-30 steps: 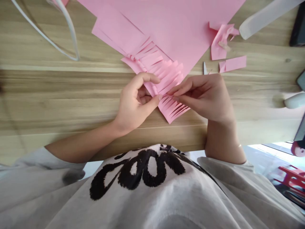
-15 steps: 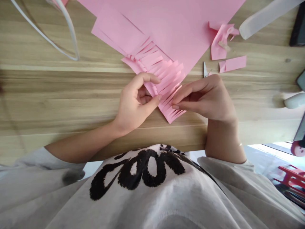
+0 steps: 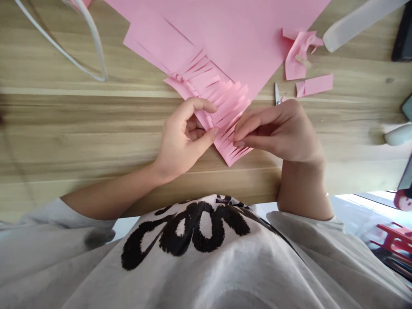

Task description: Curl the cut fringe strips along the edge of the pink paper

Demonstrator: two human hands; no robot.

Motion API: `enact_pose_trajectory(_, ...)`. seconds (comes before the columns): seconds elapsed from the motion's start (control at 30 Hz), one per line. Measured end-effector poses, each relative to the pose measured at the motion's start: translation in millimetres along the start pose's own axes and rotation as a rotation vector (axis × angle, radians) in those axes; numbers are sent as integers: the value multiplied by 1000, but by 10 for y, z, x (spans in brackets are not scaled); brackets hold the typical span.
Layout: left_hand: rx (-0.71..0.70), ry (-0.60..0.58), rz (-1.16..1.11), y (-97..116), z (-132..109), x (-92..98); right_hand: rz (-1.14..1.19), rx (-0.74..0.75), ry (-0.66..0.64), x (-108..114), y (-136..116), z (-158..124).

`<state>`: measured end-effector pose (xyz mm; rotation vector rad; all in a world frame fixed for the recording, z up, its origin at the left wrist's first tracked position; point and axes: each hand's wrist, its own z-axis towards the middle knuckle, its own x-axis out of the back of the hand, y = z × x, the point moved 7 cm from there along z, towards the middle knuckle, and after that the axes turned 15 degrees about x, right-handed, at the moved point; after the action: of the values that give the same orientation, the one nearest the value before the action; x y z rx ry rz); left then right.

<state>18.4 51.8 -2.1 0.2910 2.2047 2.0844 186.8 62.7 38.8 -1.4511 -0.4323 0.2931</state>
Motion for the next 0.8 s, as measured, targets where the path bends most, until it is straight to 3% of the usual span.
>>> enact_pose_trajectory(0.2,114,36,84,-13,-5,1,-23,-6,67,20,12,-13)
enact_pose_trajectory(0.57,135,25,78,-38,-9,0,-287,56,262,92,41,-59)
enact_pose_trajectory(0.8,93,9,42,-9,-10,0,-208,64,200,17,76,-50)
